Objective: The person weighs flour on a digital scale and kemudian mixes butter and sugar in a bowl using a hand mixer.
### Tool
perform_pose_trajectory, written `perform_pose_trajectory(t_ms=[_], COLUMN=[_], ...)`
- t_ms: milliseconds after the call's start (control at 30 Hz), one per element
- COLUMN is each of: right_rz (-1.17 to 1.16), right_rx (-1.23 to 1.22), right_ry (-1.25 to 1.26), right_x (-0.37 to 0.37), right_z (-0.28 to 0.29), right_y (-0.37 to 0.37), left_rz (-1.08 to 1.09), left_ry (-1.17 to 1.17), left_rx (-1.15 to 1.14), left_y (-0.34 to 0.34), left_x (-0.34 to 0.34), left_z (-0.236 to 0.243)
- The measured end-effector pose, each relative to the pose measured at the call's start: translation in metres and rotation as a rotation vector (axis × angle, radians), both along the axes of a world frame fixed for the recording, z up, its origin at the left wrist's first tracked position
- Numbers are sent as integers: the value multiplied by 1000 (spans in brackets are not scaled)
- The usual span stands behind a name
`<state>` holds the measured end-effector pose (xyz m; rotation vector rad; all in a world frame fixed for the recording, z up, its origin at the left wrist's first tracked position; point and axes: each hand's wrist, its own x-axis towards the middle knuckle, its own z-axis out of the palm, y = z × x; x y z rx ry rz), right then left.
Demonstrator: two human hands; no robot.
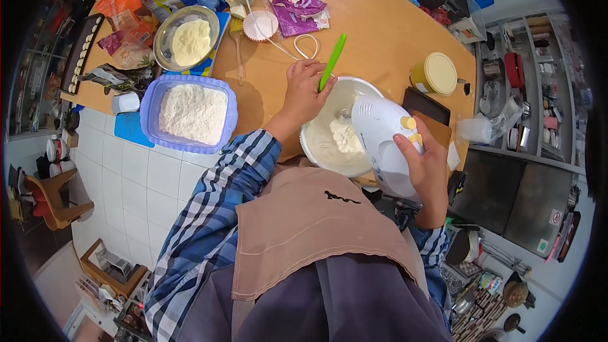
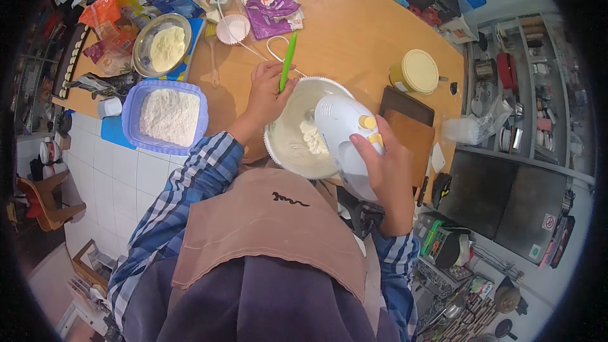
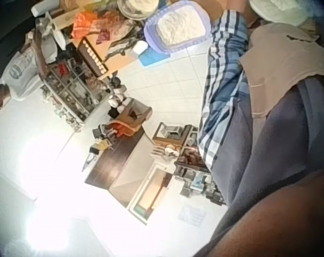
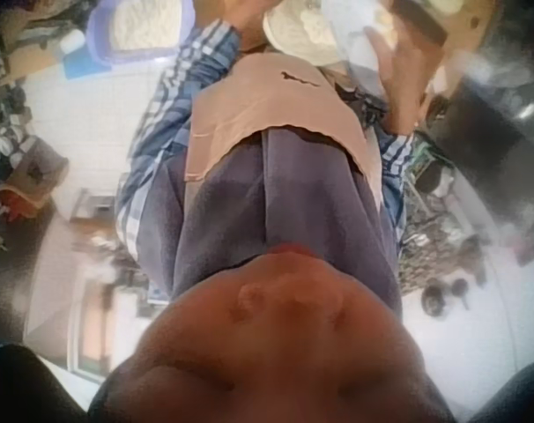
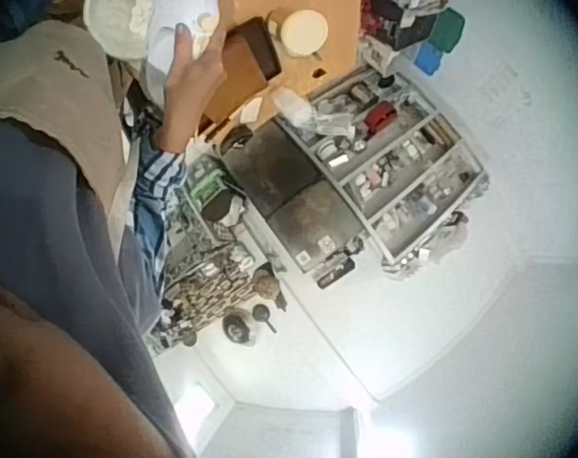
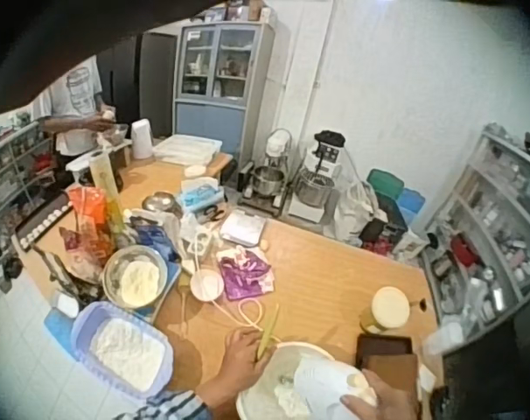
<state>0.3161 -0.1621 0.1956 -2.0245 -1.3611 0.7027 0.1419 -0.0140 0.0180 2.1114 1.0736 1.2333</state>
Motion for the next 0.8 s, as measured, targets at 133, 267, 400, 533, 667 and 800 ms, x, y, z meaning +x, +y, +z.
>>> perform_pose_trajectory(t_ms=[133, 267, 400, 533, 667, 800], right_rz=[3, -31, -66, -20, -2, -6], right_rx=[-35, -115, -219, -201, -186, -55], right_ry=[-26, -30, -61, -94, -131, -85], right_x=[-8, -10, -12, -17, -27, -29], right_z=[7, 10, 12, 14, 11, -3], right_y=[-12, -30, -45, -51, -41, -25], left_rz=[3, -2, -3, -4, -18, 5], left_ry=[-9, -13, -2, -12, 11, 24], left_rx=[-11, -14, -13, -13, -49, -60], left_y=[-1, 0, -1, -1, -2, -2], left_x=[-1, 1, -1, 0, -1, 1], left_z=[1, 1, 3, 3, 4, 3])
